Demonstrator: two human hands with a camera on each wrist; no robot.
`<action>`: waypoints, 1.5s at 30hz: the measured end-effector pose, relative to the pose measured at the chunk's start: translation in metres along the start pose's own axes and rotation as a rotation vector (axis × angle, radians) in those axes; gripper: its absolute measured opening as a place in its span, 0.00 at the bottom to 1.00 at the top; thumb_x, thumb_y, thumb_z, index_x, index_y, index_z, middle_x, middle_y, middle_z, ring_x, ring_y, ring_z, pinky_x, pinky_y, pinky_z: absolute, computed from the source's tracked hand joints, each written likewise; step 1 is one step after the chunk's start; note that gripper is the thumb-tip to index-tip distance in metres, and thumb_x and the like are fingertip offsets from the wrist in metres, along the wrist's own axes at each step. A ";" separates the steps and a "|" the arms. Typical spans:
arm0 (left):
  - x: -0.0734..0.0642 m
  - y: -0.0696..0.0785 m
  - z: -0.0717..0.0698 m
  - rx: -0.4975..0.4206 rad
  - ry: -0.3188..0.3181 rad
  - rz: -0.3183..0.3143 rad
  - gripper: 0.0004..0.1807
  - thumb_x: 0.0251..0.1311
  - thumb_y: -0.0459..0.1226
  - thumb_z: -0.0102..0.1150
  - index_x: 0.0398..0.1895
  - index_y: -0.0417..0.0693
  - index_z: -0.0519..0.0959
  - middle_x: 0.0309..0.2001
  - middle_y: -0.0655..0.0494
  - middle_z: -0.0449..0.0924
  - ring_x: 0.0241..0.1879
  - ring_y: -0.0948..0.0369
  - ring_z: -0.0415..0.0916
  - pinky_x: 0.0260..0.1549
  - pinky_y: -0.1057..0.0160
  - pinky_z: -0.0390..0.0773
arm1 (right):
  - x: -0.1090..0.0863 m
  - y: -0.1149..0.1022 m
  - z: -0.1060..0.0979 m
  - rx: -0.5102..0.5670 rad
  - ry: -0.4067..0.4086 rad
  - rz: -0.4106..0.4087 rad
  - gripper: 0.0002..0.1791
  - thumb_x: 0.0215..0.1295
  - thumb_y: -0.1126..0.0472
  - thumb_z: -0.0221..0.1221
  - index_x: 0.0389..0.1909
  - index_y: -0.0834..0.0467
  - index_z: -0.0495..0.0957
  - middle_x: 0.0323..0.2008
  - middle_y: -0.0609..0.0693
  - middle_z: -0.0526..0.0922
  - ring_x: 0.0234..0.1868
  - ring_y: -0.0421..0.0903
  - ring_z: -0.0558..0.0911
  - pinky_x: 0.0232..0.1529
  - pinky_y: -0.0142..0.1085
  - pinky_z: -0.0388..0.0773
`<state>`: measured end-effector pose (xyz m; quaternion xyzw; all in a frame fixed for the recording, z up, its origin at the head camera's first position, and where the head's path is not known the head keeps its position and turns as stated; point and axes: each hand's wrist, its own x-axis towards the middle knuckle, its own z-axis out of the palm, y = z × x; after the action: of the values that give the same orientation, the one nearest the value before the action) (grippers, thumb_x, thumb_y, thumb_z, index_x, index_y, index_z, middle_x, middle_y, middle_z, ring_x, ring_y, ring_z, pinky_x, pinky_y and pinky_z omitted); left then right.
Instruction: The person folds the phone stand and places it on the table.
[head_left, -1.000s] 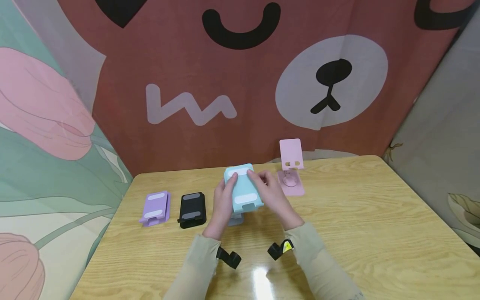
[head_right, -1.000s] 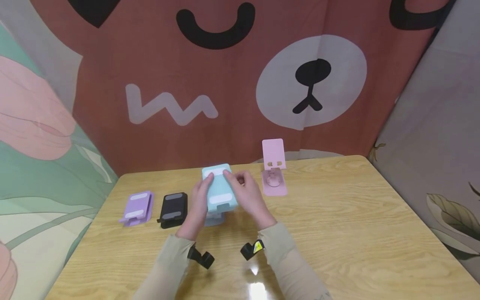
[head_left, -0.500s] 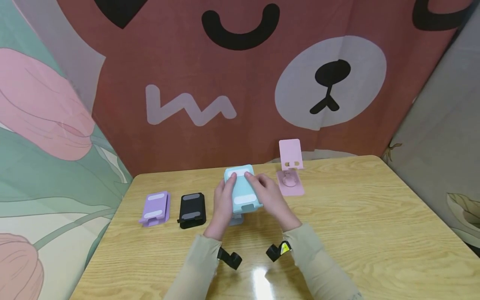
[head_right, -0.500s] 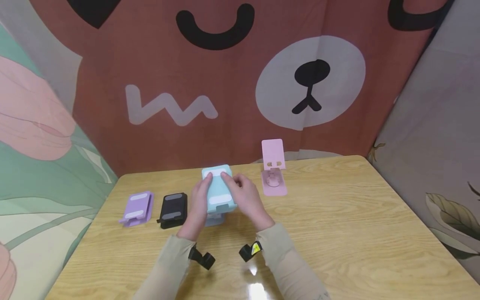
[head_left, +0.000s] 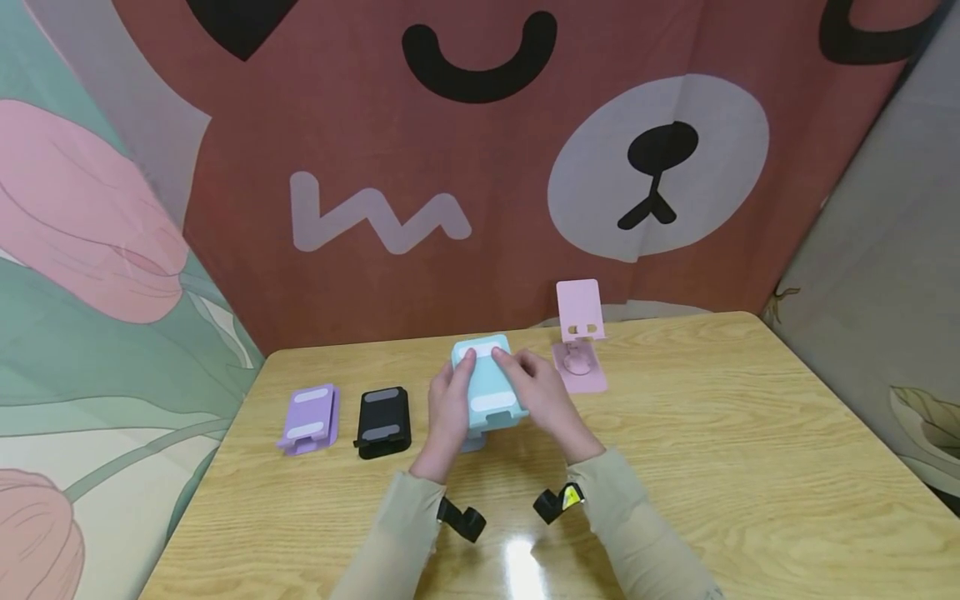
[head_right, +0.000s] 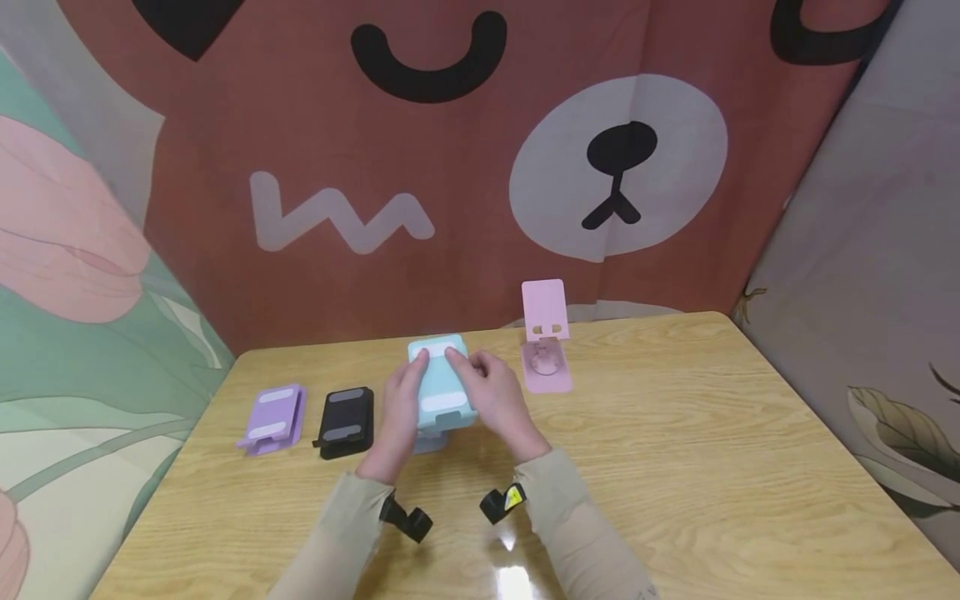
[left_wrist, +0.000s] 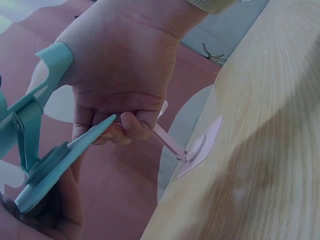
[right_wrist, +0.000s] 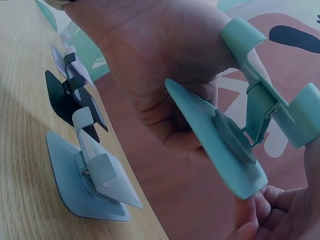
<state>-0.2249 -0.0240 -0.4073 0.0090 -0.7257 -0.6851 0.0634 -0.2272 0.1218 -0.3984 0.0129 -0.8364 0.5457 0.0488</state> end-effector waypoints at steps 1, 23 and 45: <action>0.000 0.000 0.000 0.001 0.002 0.000 0.31 0.72 0.60 0.49 0.55 0.41 0.79 0.41 0.48 0.80 0.40 0.55 0.74 0.41 0.57 0.72 | 0.000 0.001 0.000 0.001 0.003 0.002 0.35 0.69 0.27 0.50 0.38 0.57 0.81 0.33 0.52 0.80 0.34 0.49 0.76 0.36 0.41 0.73; -0.001 -0.011 0.008 0.026 0.002 0.035 0.28 0.75 0.57 0.50 0.47 0.40 0.82 0.31 0.51 0.79 0.31 0.58 0.75 0.32 0.62 0.74 | 0.001 0.016 -0.003 0.060 0.032 -0.056 0.27 0.72 0.37 0.57 0.30 0.58 0.77 0.25 0.51 0.74 0.28 0.48 0.73 0.30 0.37 0.69; -0.016 -0.028 0.033 0.056 -0.081 -0.049 0.23 0.76 0.50 0.52 0.50 0.37 0.72 0.40 0.46 0.77 0.40 0.55 0.76 0.40 0.56 0.76 | 0.031 0.026 -0.097 -0.012 0.366 -0.016 0.36 0.72 0.32 0.53 0.50 0.63 0.77 0.42 0.59 0.80 0.42 0.50 0.75 0.43 0.41 0.70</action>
<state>-0.2146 0.0083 -0.4387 0.0008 -0.7460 -0.6657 0.0171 -0.2540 0.2224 -0.3807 -0.0802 -0.8167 0.5337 0.2044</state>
